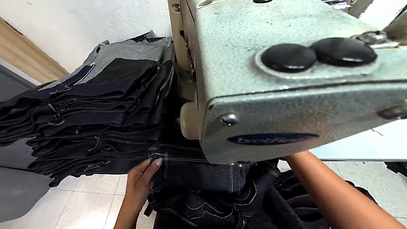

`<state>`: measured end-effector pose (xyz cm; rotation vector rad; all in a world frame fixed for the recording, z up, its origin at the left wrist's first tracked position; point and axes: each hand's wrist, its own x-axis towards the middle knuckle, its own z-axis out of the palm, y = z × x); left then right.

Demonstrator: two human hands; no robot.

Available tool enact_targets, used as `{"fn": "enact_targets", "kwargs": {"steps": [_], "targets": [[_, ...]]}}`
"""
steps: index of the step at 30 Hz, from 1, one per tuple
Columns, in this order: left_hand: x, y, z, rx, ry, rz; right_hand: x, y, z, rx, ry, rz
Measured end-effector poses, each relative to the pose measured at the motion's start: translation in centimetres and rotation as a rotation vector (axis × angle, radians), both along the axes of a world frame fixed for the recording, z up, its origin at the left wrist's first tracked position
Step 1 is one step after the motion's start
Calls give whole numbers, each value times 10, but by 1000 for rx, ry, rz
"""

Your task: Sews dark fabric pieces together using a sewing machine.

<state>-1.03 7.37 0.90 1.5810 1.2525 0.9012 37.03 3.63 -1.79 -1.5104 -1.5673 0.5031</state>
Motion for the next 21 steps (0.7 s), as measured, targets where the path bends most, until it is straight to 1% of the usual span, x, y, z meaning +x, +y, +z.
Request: {"fn": "enact_targets", "kwargs": {"steps": [2,5,6,9,12,16,19,20,21], "targets": [[-4,3,-2,8,12,11,7,16,-7,188,-62,37],[-13,0,-4,14,33,-33,5,19,-4,285,-92,35],[-15,-3,-5,11,30,-47,3,15,-5,280,-104,16],[-17,-9,-8,8,22,-69,-1,1,-13,165,-152,-40],[-15,-7,-9,20,24,-70,-2,-4,-21,100,-142,-71],[-13,-2,-10,18,11,-66,0,-2,-22,150,-86,-39],[-14,-3,-11,17,-12,-60,-2,-1,-25,251,37,2],[-14,-4,-11,14,-25,-60,-7,-4,-19,235,58,-35],[-14,-5,-10,10,-32,-61,-13,-12,-2,93,41,-96]]}}
